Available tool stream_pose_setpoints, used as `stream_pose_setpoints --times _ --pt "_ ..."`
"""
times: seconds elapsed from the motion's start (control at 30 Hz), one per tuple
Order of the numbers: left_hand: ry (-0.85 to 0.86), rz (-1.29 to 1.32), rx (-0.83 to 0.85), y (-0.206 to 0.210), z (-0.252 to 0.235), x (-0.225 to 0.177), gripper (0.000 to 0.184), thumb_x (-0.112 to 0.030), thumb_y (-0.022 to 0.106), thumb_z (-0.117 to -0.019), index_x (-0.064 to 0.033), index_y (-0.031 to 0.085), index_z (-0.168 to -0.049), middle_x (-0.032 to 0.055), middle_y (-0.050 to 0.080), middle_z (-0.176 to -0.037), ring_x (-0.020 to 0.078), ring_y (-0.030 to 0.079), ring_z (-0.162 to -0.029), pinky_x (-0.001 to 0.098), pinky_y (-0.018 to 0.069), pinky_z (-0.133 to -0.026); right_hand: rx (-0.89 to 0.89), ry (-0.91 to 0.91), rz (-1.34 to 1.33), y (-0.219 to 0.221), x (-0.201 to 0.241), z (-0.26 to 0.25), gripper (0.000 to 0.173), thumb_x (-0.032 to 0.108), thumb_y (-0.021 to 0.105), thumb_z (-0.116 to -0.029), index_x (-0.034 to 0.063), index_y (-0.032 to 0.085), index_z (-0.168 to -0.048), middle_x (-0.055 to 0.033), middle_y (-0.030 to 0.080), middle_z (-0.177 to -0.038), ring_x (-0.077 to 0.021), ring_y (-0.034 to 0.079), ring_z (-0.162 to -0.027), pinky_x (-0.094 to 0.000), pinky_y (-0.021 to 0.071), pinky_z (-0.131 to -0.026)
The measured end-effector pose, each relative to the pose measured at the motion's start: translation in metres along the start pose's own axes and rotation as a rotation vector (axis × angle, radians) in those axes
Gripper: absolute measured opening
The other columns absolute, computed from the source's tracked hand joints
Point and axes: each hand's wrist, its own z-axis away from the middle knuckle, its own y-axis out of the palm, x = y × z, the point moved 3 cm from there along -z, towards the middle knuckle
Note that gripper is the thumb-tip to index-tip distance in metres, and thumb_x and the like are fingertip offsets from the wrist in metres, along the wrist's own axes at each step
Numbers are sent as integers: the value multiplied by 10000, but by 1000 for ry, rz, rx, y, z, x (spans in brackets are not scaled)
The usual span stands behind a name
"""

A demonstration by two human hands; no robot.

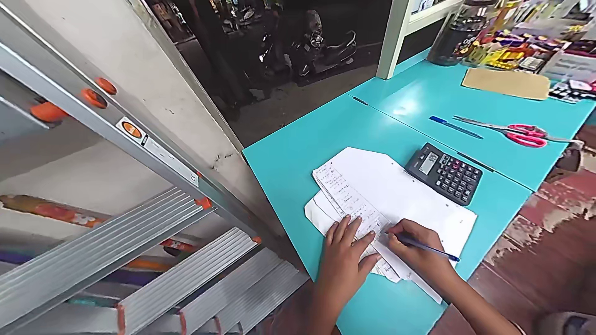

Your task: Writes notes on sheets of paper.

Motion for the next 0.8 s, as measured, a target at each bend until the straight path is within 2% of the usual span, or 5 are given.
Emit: stream_pose_setpoints --times 0.1,0.2,0.6,0.8 --pt "-11 20 21 -1 -2 1 387 -467 602 -987 -282 719 -1306 31 545 -1522 296 435 -1462 561 317 -1194 -13 -1 10 -1 1 -3 118 194 672 -811 78 692 -806 53 639 -684 57 560 -584 -116 463 -529" --pt "0 22 15 0 0 0 393 -468 600 -988 -274 715 -1310 36 550 -1517 303 443 -1456 568 330 -1186 -9 -17 87 -1 4 0 136 189 667 -795 54 678 -783 23 607 -668 32 529 -576 -131 431 -521" --pt "1 -5 13 1 0 1 392 -474 585 -996 -290 707 -1319 22 541 -1526 291 432 -1465 553 325 -1192 -46 62 -52 -4 2 -1 79 165 664 -817 89 685 -808 77 624 -655 62 543 -553 -122 452 -504" --pt "6 -13 1 1 1 1 392 -480 578 -998 -292 708 -1317 20 548 -1519 285 441 -1459 545 328 -1193 47 4 19 -8 -1 -7 86 171 670 -799 86 680 -791 60 624 -675 55 545 -576 -117 447 -522"
